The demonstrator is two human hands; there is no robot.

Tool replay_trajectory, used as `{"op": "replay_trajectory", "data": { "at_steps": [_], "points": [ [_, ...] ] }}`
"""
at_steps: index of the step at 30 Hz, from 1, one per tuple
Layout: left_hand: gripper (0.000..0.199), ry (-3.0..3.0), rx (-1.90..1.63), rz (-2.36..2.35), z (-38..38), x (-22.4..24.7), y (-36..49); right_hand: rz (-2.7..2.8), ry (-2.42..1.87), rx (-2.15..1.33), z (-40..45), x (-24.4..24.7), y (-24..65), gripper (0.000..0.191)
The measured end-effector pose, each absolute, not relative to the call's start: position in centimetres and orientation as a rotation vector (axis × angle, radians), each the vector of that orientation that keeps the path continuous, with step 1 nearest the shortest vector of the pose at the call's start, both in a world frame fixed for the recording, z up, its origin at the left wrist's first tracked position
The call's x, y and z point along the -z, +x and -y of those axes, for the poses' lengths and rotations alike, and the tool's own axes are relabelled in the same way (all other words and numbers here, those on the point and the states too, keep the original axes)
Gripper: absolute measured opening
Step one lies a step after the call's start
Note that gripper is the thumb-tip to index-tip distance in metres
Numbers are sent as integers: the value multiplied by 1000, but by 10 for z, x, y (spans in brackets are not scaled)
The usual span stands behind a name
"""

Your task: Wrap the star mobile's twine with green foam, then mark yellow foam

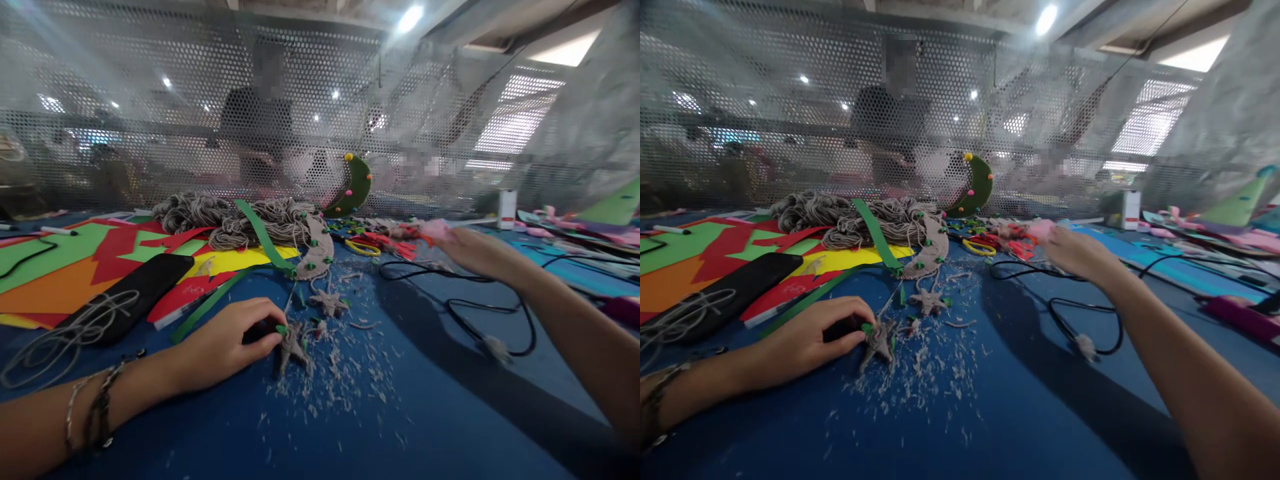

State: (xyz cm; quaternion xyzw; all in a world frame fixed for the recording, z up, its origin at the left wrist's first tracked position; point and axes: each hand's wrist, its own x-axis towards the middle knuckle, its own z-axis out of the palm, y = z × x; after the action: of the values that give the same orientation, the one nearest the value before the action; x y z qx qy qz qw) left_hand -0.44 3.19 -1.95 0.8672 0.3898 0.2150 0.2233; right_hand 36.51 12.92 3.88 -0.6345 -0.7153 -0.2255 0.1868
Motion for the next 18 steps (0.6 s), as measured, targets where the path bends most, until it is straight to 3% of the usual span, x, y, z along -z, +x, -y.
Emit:
{"op": "replay_trajectory", "data": {
  "at_steps": [4, 12, 18],
  "points": [
    [12, 2348, -712, -1158, -33, 22, -10, 1909, -2035, 675, -112, -50, 335, 44],
    [19, 2120, -810, -1396, -42, 24, -29, 2377, -1141, 905, -80, -16, 269, 55],
    [18, 2090, -808, -1378, -45, 26, -30, 2500, -1013, 963, -70, -5, 256, 47]
  ]
}}
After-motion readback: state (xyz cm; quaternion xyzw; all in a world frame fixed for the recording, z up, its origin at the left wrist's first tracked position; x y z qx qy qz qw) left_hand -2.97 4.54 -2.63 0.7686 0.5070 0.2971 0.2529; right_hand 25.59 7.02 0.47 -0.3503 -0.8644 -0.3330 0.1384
